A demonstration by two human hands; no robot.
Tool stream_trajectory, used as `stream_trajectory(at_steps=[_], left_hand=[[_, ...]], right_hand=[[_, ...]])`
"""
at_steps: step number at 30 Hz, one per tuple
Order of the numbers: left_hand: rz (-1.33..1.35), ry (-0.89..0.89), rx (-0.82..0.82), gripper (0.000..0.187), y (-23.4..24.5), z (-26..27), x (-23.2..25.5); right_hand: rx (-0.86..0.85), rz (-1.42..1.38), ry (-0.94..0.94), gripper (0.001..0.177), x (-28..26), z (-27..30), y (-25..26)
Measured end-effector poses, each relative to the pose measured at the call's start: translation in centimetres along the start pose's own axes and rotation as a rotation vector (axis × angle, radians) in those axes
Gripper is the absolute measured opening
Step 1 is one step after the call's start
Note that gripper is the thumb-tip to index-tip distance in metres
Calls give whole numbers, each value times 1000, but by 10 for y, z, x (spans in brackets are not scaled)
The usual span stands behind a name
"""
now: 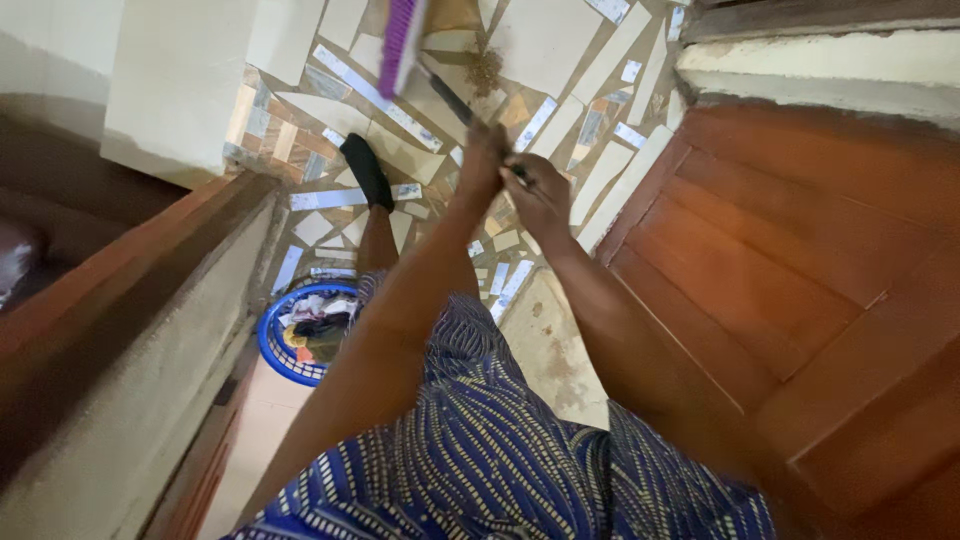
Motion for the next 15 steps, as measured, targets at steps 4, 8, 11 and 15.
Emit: stream_trajectory(at_steps=[4,8,11,15], left_hand=[[361,347,-276,25,-70,10,27],[79,-29,-165,25,-31,26,108],[104,-55,-164,25,-13,25,133],[179,-26,-165,21,-9,-2,130]], right_hand=[[-86,810,208,9,-52,31,35],[-4,427,-412,24,-35,51,82],[126,276,-263,25,-61,57,101],[181,428,-58,20,-76,37,107]])
Point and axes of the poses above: each hand's wrist, its own z-axis away from the middle knuckle, its own y-axis out of the back of the hand, x = y × z, the point moved 10 cm from there along -z, towards the middle knuckle, and after that the axes turned 8 degrees about -x, right-handed, at the moved point
